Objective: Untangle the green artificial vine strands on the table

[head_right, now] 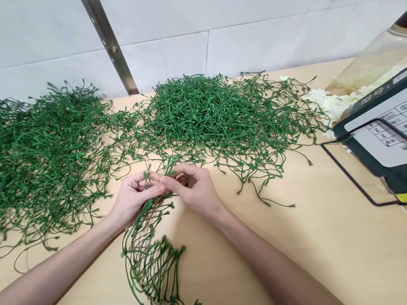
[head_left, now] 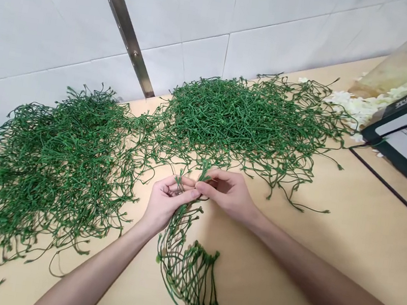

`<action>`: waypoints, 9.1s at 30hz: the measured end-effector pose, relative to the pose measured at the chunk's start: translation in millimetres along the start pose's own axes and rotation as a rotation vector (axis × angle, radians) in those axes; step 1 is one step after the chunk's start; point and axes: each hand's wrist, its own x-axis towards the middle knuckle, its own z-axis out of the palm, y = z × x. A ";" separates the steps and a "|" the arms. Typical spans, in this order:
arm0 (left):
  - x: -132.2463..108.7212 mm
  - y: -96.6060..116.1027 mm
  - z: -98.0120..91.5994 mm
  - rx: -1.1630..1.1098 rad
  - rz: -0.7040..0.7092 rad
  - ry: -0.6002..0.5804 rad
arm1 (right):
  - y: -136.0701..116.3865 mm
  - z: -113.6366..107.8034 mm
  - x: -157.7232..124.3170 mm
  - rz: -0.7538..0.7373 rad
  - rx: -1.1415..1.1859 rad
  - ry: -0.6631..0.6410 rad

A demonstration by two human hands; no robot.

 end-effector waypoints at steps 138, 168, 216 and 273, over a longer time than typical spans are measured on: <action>-10.4 0.7 2.2 0.144 -0.014 -0.219 | -5.4 -9.7 1.8 -0.116 -0.076 -0.290; -17.6 1.7 8.3 0.216 -0.001 -0.198 | -1.9 -12.1 1.0 -0.007 -0.200 -0.345; 0.1 7.8 0.1 -0.132 0.030 -0.045 | 4.1 -18.2 8.7 0.110 0.349 -0.011; -0.7 -1.9 1.9 -0.013 0.189 -0.021 | 0.3 -13.6 7.4 0.143 0.272 -0.032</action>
